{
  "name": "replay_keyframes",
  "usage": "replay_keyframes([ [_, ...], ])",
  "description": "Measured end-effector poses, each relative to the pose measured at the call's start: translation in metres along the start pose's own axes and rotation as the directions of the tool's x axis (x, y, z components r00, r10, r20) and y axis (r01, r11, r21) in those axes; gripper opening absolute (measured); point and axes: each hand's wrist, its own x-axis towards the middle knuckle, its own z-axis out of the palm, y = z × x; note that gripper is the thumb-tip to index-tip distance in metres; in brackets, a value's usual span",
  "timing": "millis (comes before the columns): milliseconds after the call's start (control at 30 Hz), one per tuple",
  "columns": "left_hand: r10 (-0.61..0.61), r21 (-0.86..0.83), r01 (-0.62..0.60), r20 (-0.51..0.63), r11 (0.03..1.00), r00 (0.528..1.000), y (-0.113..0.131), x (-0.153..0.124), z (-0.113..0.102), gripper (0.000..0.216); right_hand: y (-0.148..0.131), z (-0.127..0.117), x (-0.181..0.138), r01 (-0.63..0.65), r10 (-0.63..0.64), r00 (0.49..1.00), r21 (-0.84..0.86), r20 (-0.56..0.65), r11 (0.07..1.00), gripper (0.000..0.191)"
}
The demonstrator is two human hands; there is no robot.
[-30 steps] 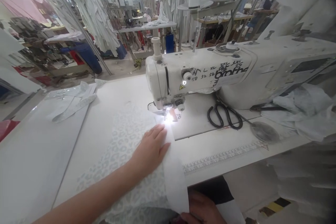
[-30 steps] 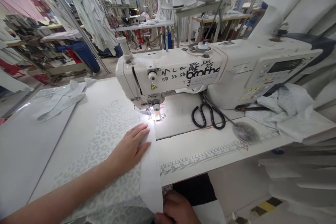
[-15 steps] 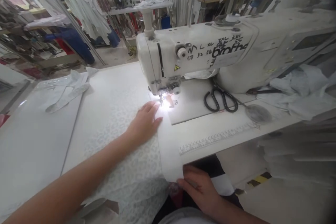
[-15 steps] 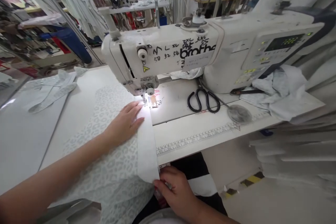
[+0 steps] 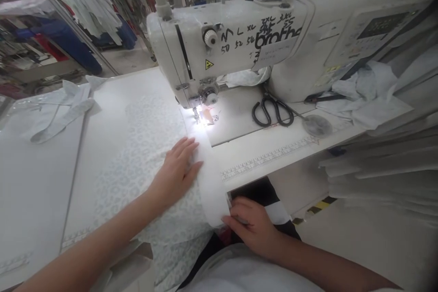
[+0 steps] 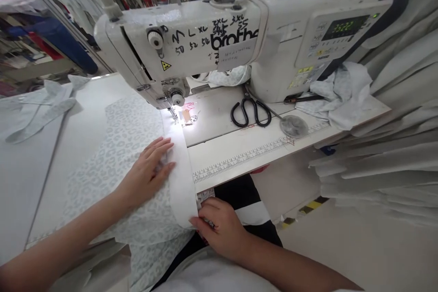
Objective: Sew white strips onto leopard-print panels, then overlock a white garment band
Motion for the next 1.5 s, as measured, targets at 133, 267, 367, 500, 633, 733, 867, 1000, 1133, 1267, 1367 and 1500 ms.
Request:
replay_keyframes([
  [133, -0.004, 0.007, 0.004, 0.024, 1.000, 1.000, -0.001, 0.002, -0.001, 0.042, -0.001, 0.002, 0.002, 0.006, -0.007, 1.000, -0.017, -0.010, 1.000, 0.032],
  [267, 0.009, 0.016, -0.009, 0.039, 1.000, 0.999, -0.001, 0.001, -0.001, 0.041, 0.003, 0.005, -0.002, -0.002, 0.000, 0.999, -0.066, -0.039, 0.998, 0.031],
  [367, 0.074, 0.050, -0.077, 0.061, 0.996, 0.995, -0.001, -0.001, -0.001, 0.034, 0.006, 0.001, -0.005, 0.073, -0.072, 0.997, -0.078, 0.016, 0.994, 0.013],
  [500, 0.103, 0.070, -0.110, 0.095, 0.992, 0.990, 0.003, -0.004, -0.002, 0.033, 0.008, -0.016, 0.001, 0.307, -0.282, 0.935, -0.094, 0.213, 0.947, 0.035],
  [633, 0.086, 0.041, -0.092, 0.127, 0.995, 0.988, 0.006, -0.010, -0.007, 0.037, 0.004, -0.028, 0.014, 0.520, -0.467, 0.841, -0.173, 0.274, 0.836, 0.036],
  [733, 0.085, 0.027, -0.091, 0.159, 0.996, 0.984, 0.007, -0.014, -0.009, 0.044, 0.000, -0.030, 0.019, 0.577, -0.509, 0.808, -0.227, 0.296, 0.784, 0.027],
  [867, 0.086, 0.046, -0.095, 0.175, 0.994, 0.981, 0.004, -0.010, -0.012, 0.044, -0.006, -0.030, 0.029, 0.504, -0.454, 0.858, -0.218, 0.242, 0.836, 0.019],
  [1000, 0.102, 0.076, -0.114, 0.148, 0.991, 0.984, -0.006, 0.007, -0.013, 0.043, -0.011, -0.034, 0.054, 0.425, -0.386, 0.893, -0.147, 0.230, 0.893, 0.018],
  [1133, 0.120, 0.081, -0.130, 0.119, 0.988, 0.986, -0.023, 0.030, -0.016, 0.044, -0.011, -0.037, 0.085, 0.379, -0.333, 0.911, -0.172, 0.243, 0.909, 0.018],
  [1267, 0.154, 0.087, -0.164, 0.110, 0.983, 0.982, -0.041, 0.051, -0.021, 0.044, -0.009, -0.037, 0.113, 0.393, -0.344, 0.906, -0.187, 0.246, 0.900, 0.018],
  [1367, 0.144, 0.091, -0.153, 0.098, 0.984, 0.985, -0.052, 0.064, -0.025, 0.044, -0.008, -0.037, 0.131, 0.397, -0.345, 0.906, -0.207, 0.246, 0.894, 0.019],
  [1500, 0.092, 0.131, -0.099, 0.056, 0.986, 0.994, -0.065, 0.082, -0.027, 0.038, -0.002, -0.035, 0.157, 0.333, -0.277, 0.932, -0.248, 0.233, 0.910, 0.021],
])
